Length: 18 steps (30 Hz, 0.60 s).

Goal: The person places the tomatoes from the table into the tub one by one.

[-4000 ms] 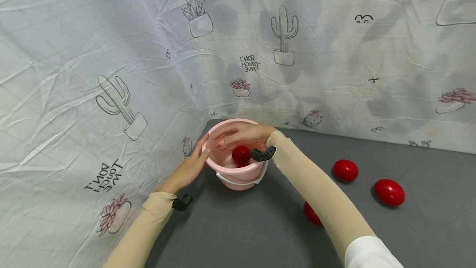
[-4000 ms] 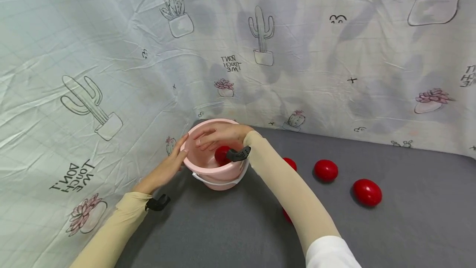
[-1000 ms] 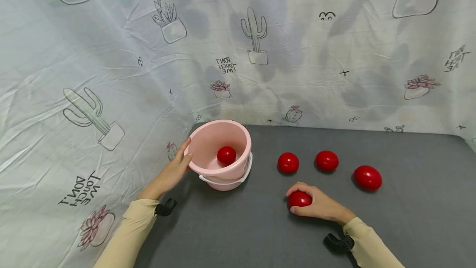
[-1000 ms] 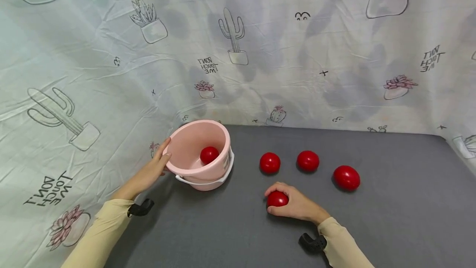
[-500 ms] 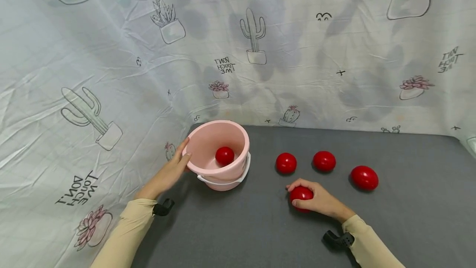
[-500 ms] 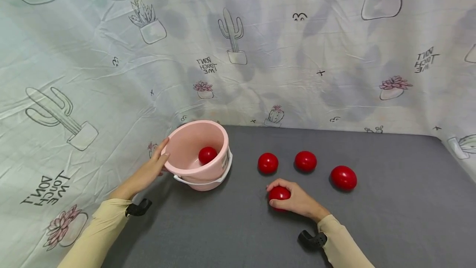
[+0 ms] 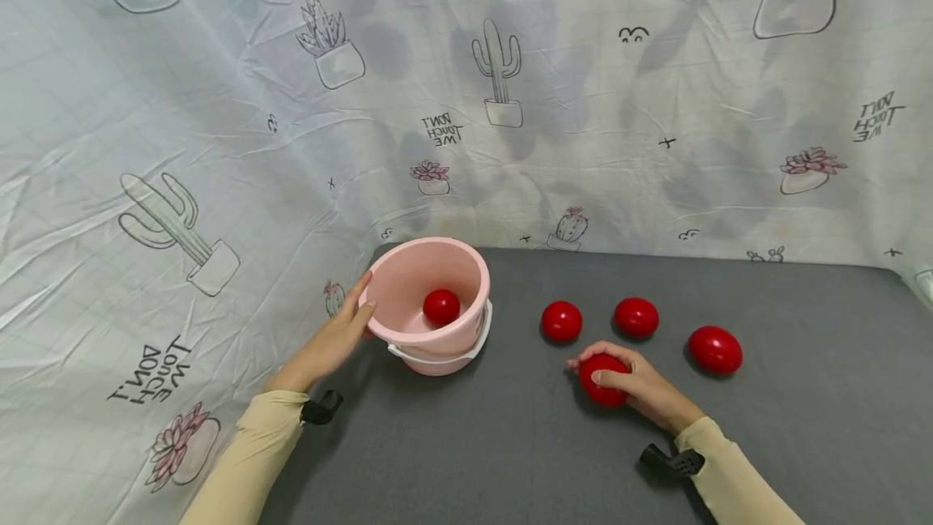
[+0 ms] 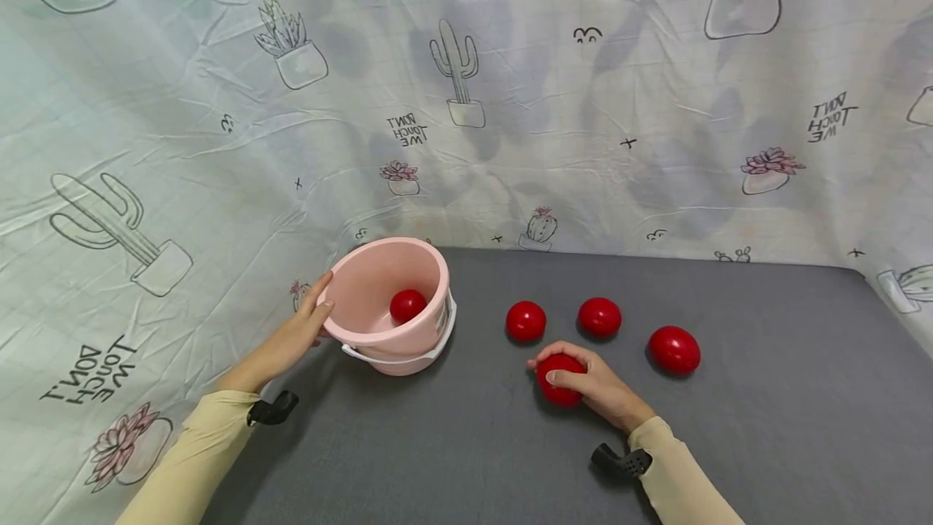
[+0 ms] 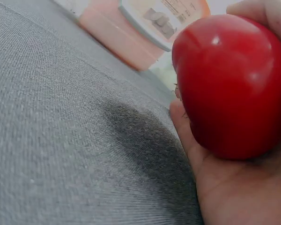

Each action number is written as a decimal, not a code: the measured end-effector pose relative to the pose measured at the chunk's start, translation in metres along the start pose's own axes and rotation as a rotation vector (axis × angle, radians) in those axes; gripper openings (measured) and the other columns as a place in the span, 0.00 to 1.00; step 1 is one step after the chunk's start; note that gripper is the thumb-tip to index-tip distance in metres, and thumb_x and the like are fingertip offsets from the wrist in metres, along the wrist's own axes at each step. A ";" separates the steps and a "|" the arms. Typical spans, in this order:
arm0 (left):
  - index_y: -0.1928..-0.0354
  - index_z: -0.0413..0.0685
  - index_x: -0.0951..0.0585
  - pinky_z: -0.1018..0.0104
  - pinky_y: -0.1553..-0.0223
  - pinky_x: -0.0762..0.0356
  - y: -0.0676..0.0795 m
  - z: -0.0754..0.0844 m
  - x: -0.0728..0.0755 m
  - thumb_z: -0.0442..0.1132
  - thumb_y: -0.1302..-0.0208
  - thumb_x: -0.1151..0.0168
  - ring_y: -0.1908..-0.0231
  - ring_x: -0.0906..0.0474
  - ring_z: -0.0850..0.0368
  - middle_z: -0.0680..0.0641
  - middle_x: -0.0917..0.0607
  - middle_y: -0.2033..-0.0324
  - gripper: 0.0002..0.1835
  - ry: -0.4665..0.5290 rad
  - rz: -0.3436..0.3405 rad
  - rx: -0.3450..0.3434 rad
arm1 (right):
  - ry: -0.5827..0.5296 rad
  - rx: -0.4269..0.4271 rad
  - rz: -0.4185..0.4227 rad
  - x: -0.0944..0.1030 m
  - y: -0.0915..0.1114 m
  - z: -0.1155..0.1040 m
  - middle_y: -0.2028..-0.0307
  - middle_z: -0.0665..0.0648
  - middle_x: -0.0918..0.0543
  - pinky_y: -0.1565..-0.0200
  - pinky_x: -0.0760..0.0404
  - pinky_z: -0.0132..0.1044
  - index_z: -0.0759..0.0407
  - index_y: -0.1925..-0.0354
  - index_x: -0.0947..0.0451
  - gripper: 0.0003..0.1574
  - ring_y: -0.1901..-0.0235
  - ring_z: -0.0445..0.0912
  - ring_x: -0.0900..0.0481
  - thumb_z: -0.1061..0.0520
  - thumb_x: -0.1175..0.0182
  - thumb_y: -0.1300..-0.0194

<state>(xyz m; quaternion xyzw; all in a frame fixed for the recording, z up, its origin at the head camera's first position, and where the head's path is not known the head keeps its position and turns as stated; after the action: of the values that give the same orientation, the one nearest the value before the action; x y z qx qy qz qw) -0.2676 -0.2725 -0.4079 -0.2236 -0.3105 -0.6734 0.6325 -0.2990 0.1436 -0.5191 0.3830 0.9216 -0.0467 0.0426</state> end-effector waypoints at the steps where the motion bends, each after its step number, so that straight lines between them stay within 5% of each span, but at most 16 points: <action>1: 0.20 0.76 0.64 0.35 0.34 0.33 0.000 0.000 0.000 0.60 0.19 0.65 0.42 0.20 0.39 0.35 0.31 0.29 0.34 -0.003 0.001 -0.004 | -0.007 -0.001 -0.005 0.000 0.000 0.000 0.40 0.58 0.18 0.40 0.21 0.33 0.67 0.38 0.30 0.19 0.40 0.42 0.21 0.63 0.49 0.25; 9: 0.21 0.81 0.63 0.33 0.33 0.36 -0.001 -0.001 0.001 0.62 0.20 0.64 0.42 0.18 0.43 0.38 0.31 0.28 0.33 0.013 -0.002 -0.018 | 0.024 0.029 0.003 0.001 -0.011 -0.016 0.45 0.54 0.16 0.42 0.20 0.34 0.67 0.40 0.29 0.19 0.43 0.42 0.19 0.63 0.48 0.25; 13: 0.22 0.84 0.63 0.31 0.33 0.37 -0.001 -0.002 0.002 0.63 0.20 0.64 0.42 0.18 0.45 0.38 0.22 0.35 0.33 0.006 -0.001 -0.013 | 0.066 0.061 0.026 0.005 -0.023 -0.045 0.47 0.53 0.16 0.44 0.19 0.35 0.66 0.40 0.28 0.18 0.45 0.42 0.20 0.62 0.48 0.25; 18: 0.21 0.84 0.63 0.33 0.32 0.37 -0.001 -0.003 0.002 0.62 0.20 0.65 0.42 0.18 0.43 0.38 0.23 0.34 0.32 0.003 0.000 -0.011 | 0.070 0.100 0.071 0.012 -0.047 -0.098 0.46 0.52 0.16 0.47 0.16 0.37 0.60 0.41 0.26 0.16 0.45 0.43 0.19 0.61 0.47 0.24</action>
<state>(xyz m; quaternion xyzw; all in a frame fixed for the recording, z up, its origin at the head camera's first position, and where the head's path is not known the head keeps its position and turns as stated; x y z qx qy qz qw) -0.2684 -0.2758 -0.4091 -0.2260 -0.3057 -0.6754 0.6320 -0.3445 0.1305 -0.4210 0.4183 0.9050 -0.0776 -0.0069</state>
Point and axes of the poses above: each hand's wrist, its own y-axis away from the middle knuckle, its own x-axis out of the back of the hand, z = x × y, the point moved 8 cm from there along -y, towards the middle knuckle
